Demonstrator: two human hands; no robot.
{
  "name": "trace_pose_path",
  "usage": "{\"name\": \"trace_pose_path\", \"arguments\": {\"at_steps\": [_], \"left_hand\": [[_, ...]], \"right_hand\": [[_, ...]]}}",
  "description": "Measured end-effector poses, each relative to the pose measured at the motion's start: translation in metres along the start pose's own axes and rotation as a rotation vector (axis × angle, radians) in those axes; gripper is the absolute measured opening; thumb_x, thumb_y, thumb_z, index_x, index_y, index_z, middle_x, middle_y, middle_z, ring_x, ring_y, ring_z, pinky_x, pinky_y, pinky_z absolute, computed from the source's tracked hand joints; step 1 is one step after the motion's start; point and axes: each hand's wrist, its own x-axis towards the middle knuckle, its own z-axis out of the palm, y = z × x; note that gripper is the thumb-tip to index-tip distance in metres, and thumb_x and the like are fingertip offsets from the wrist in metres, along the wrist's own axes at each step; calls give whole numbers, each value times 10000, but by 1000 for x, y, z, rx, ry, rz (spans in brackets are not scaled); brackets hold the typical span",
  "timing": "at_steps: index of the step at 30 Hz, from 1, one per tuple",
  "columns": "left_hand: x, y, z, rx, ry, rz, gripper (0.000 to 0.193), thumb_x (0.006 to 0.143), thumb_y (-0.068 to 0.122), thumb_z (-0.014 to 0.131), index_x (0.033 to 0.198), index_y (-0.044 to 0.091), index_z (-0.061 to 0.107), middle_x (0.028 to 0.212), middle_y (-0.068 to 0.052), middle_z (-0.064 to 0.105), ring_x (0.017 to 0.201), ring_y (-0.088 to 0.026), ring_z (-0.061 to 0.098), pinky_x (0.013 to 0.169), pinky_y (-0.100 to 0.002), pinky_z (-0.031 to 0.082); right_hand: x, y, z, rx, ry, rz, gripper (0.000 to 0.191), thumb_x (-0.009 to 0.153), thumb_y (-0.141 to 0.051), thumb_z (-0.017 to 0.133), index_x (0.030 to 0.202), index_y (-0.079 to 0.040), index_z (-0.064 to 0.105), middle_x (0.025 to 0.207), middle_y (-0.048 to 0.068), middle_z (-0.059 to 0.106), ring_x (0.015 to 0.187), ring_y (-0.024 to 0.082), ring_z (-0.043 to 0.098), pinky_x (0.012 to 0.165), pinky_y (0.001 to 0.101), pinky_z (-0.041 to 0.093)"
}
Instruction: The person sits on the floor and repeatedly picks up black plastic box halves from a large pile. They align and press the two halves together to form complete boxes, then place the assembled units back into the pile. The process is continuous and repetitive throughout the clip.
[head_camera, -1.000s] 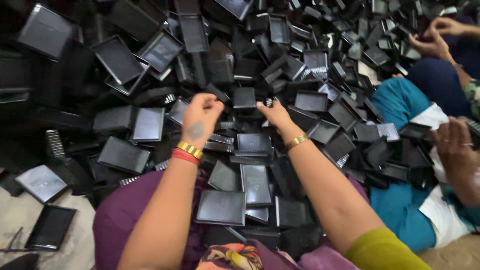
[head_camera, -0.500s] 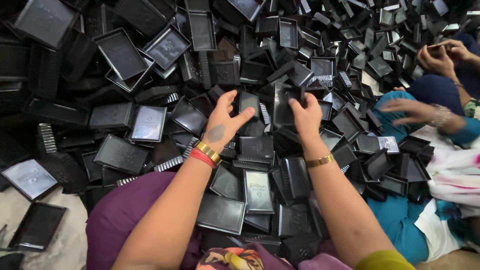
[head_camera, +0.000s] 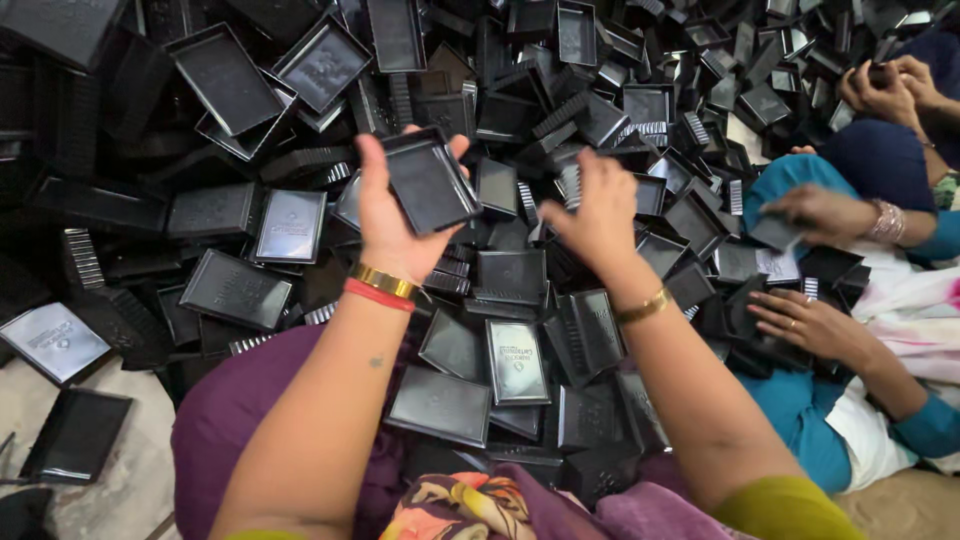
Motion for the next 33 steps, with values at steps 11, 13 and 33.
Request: {"name": "trace_pose_path", "arguments": {"at_steps": [11,13,33], "left_hand": [[8,40,-24,54,344,393,666,898,726,573,1173,119,590,1071,-100,675,923,-296,630,839,-493,525],[7,49,-26,32,362,439,644,917,701,587,1170,109,578,1060,-86,652,918,-290,620,821,-492,511],[27,43,-23,117,545,547,711,835,25,738,1457,150,418,1139,-31,636,1031,-190,623,911,-397,507]], "right_hand": [[-41,3,17,396,-954,-80,288,833,-292,760,999,-56,760,968,155,738,941,344,696,828,441,541],[-34,8,12,276,-1186,26,305,899,-358,738,1012,-76,765,941,134,749,913,318,717,812,419,555],[140,-43,155,212,155,108,275,872,-279,747,1029,-53,743,1070,153,736,1022,360,648,905,442,494]]}}
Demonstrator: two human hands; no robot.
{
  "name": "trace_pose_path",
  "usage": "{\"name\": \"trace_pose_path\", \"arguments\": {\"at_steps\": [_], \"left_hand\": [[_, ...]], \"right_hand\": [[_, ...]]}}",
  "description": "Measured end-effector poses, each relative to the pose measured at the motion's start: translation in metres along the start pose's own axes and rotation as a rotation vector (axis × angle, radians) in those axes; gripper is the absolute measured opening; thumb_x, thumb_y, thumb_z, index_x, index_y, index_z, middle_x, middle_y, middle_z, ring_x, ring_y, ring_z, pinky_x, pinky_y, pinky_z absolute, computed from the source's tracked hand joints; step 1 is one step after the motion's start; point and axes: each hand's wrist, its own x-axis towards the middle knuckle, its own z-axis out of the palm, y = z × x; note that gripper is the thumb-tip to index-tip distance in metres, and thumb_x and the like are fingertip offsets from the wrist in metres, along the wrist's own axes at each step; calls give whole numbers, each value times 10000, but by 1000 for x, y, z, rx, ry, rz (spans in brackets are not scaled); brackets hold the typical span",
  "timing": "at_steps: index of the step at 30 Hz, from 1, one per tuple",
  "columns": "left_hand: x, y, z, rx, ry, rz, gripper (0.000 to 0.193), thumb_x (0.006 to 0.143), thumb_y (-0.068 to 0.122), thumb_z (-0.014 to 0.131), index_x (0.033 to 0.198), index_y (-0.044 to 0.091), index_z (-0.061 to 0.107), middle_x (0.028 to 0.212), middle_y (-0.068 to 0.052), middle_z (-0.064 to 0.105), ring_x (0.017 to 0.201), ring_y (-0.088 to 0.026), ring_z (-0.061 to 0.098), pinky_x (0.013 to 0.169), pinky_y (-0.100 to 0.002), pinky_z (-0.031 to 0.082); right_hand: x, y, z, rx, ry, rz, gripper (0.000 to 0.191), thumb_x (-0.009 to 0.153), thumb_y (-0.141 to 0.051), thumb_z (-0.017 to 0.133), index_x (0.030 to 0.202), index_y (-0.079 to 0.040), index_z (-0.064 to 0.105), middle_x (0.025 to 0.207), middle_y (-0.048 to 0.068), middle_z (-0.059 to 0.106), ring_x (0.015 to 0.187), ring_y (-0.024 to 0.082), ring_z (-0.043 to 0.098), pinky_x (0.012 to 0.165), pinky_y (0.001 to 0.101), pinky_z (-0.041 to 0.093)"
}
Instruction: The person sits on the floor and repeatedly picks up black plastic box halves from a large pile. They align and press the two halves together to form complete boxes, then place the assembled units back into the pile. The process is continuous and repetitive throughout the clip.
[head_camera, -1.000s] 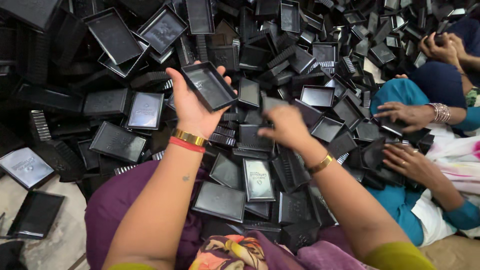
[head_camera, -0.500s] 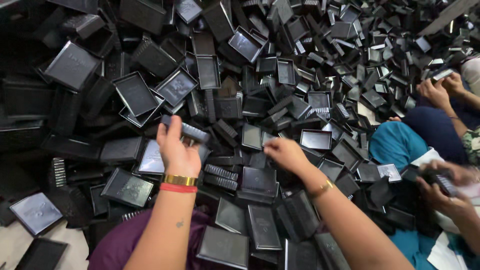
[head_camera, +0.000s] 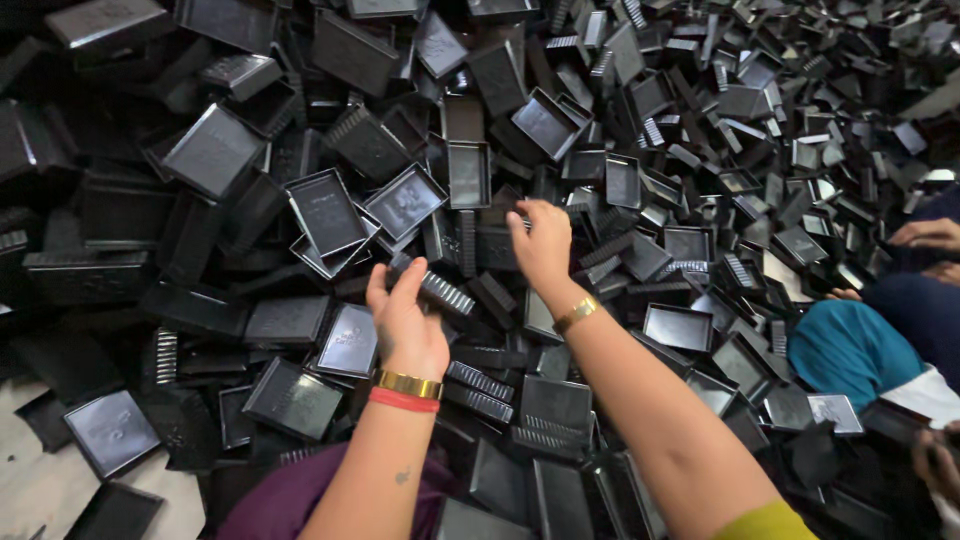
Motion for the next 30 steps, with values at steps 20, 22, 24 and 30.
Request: {"name": "trace_pose_path", "arguments": {"at_steps": [20,22,24,30], "left_hand": [[0,14,-1,-35,-22,8,545,846,67,752,1315,153,489,1111,-8,645,1022,-186,624,902,-417,502],[-3,12,1,-6,5,-29,554,832,64,751,1310,166,490,1098,-3,644,1020,-187,623,903,-437,506],[-3,11,0,15,15,-57,555,825,68,748,1306,171,492,1089,1,640,1016,-192,623,904,-455,510],[7,18,-14,70,41,-69,477,848,107,736,1265,189,520,1019,26,633,946,-175,606,861,-466,489]], "right_hand": [[-42,152,-137,-273,273,335,475,864,-238,787,1241,-7,614,1191,201,666,1115,397,598,980,498,424],[-51,124,-135,-293,271,35,491,881,-223,809,1284,-14,620,1303,214,609,1220,402,525,1069,491,359],[-65,83,-123,-160,11,-164,401,856,-197,803,1216,-98,657,1302,146,622,1253,351,544,1117,456,369],[-91,20,-84,-20,-644,-269,702,645,-229,838,1277,-42,597,1268,219,633,1126,406,592,934,477,480]]}}
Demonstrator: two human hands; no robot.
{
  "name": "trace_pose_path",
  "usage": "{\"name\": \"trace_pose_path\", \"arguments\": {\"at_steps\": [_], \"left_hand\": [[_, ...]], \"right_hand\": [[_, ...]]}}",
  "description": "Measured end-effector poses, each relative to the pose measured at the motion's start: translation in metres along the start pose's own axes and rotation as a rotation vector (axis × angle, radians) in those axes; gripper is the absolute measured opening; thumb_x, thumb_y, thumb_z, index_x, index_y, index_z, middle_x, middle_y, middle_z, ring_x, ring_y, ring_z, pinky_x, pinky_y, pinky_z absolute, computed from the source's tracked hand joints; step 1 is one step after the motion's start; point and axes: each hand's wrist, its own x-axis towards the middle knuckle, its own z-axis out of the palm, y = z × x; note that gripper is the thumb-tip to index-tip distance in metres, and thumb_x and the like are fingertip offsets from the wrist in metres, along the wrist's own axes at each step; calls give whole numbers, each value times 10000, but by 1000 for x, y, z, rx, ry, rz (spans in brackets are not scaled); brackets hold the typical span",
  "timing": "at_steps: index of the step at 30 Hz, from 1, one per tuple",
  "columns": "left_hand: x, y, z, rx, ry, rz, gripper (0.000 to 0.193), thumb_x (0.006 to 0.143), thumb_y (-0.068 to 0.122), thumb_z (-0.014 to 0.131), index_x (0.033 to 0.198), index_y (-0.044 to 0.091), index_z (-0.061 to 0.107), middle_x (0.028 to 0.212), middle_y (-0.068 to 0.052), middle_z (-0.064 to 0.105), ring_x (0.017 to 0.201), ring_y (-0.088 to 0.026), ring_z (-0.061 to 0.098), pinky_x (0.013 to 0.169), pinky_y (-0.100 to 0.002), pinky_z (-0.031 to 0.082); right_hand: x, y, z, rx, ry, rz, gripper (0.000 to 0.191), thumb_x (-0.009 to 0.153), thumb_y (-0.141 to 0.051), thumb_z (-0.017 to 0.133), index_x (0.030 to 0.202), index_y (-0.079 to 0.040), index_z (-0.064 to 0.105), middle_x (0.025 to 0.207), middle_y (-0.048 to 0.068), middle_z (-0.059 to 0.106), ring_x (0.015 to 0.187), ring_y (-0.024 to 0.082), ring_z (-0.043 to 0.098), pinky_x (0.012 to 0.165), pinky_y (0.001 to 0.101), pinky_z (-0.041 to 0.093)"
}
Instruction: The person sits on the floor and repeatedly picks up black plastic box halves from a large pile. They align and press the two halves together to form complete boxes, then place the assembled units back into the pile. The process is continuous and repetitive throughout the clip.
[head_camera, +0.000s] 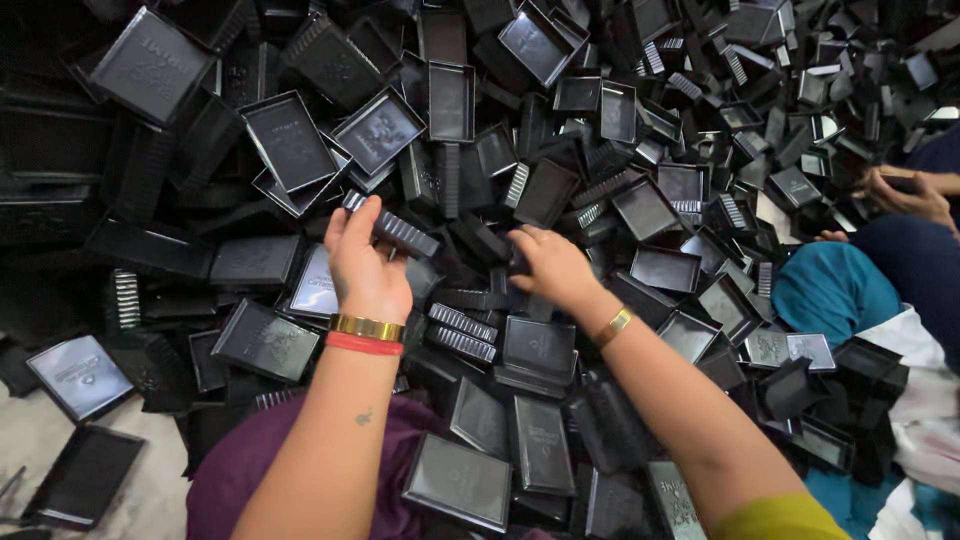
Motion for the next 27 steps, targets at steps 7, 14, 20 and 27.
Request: {"name": "trace_pose_path", "arguments": {"at_steps": [7,14,20,27], "left_hand": [[3,7,-3,5,-189,2,186,897,176,711,1058,174,619,959,13,641,908,-190,621,832,-463,484],[2,3,-7,-6,-90,-58,170,884,215,744,987,199,609,935,3,644,945,-223,615,884,-461,495],[4,7,-10,-7,-60,-89,201,868,273,757,981,181,620,967,-19,655,969,-251,619,908,-479,505],[4,7,-7,-10,-23,-135,270,866,297,759,1047,131,648,1038,-42,664,1010,-266,623,972,-500,516]], "right_hand": [[-53,65,-12,-111,-2,308,581,816,-140,740,1370,-115,566,1280,125,670,1160,322,633,968,432,516],[-83,35,-40,1,209,370,589,803,-97,726,1375,-132,593,1307,107,688,1152,322,668,952,411,534],[-93,-39,-94,560,249,366,533,822,-71,721,1345,-121,631,1313,122,690,1193,289,698,1001,360,543],[-119,-130,-125,459,-97,-336,558,829,-115,748,1378,-111,644,1484,140,604,1448,389,520,1217,486,410]]}}
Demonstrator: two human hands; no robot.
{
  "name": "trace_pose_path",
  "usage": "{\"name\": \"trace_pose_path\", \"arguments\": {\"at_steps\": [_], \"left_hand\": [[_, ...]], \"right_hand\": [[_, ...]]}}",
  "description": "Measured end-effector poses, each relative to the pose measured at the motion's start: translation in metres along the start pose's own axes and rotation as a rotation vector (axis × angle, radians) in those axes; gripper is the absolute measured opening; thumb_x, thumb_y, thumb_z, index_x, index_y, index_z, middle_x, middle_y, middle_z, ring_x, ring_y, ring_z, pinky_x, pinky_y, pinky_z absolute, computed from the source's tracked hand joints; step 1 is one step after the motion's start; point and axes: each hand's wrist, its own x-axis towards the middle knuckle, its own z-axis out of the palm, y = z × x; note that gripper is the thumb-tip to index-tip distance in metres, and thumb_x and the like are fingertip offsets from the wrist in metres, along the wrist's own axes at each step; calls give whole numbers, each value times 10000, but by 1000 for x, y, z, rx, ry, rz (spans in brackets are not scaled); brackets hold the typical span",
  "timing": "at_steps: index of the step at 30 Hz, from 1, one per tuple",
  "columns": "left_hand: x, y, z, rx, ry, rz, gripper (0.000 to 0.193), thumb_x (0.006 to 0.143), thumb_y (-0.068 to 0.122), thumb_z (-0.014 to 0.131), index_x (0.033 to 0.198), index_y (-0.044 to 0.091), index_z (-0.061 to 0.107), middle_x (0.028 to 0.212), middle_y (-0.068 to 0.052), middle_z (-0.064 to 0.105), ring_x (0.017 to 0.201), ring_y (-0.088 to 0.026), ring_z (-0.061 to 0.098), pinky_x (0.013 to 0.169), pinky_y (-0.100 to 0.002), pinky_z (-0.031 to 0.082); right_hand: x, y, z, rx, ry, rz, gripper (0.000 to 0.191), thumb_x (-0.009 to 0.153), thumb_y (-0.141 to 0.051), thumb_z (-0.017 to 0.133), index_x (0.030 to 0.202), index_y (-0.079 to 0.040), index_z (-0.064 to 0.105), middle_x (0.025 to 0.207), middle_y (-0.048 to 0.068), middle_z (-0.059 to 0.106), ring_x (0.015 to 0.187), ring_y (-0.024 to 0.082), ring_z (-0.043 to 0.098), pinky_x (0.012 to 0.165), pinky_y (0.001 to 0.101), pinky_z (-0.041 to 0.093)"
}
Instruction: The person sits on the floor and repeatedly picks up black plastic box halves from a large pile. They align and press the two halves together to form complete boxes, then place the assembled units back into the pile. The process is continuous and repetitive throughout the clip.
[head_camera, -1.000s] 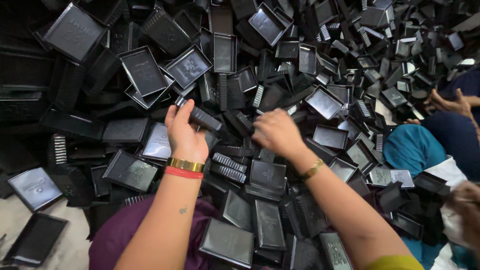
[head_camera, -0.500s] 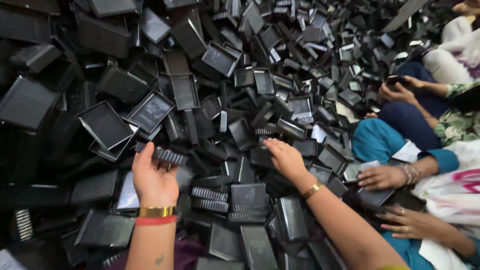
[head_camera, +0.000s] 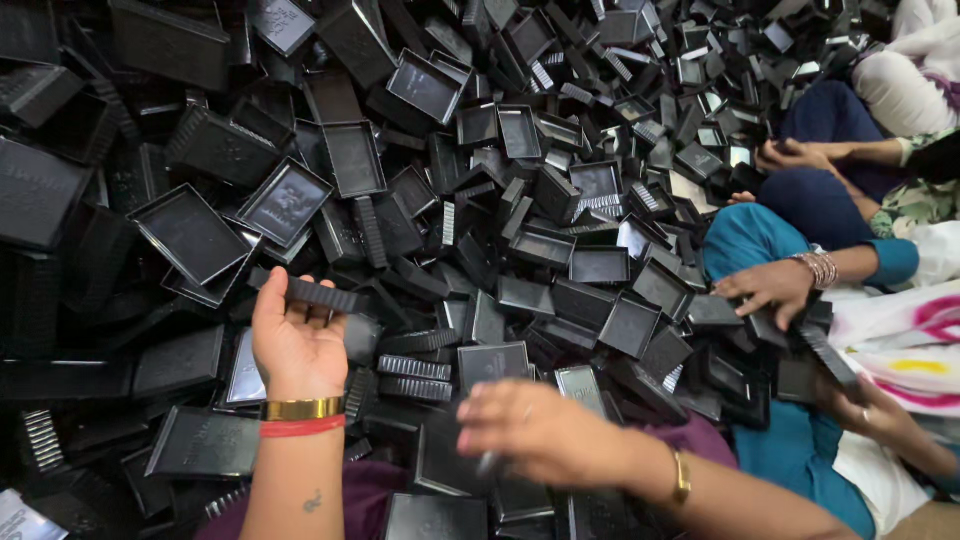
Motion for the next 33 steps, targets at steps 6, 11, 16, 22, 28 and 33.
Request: {"name": "trace_pose_path", "arguments": {"at_steps": [6,11,16,22,28,33], "left_hand": [[-3,-4,1,-44,-86,12,249,858,299,771,1041,173,659,1022,-29,652,984,-254,610,898,-479,498],[-7,-7,7,-20,-14,13,230,830,275,779,1001,193,648,977,-11,654,952,-247,621,877,-475,507],[-9,-9,11,9,-19,-17,234,822,278,770,1004,197,647,961,-11,647,935,-243,623,868,-479,514],[-7,-9,10,14,-35,-30,245,834,279,767,1011,198,618,989,-17,648,965,-250,636,859,-468,512],[-5,-8,9,3,-54,-31,271,841,259,766,1040,186,597,1024,-31,645,996,-266,638,872,-475,517],[-6,-7,9,6,-25,-12,286,835,264,757,1069,199,605,1065,-36,636,1029,-265,631,900,-470,518]], "right_hand": [[6,-4,-3,200,-239,-22,644,906,-458,736,1404,-71,606,1507,149,587,1427,345,539,1202,491,384],[16,77,-7,323,101,490,372,928,-297,717,1243,-99,708,1238,74,739,1123,227,708,933,357,575],[52,211,2,-21,281,785,314,934,-265,677,1199,-110,746,1131,119,775,1048,275,750,920,387,577],[82,260,33,-524,297,506,945,611,-355,891,1399,3,513,1362,390,504,1132,524,563,902,548,512],[85,264,28,-391,406,762,474,837,-209,706,1288,-148,574,1318,164,671,1106,374,678,921,466,552],[73,282,3,-325,687,926,462,839,-176,701,1281,-148,571,1161,204,702,1053,414,669,880,482,537]]}}
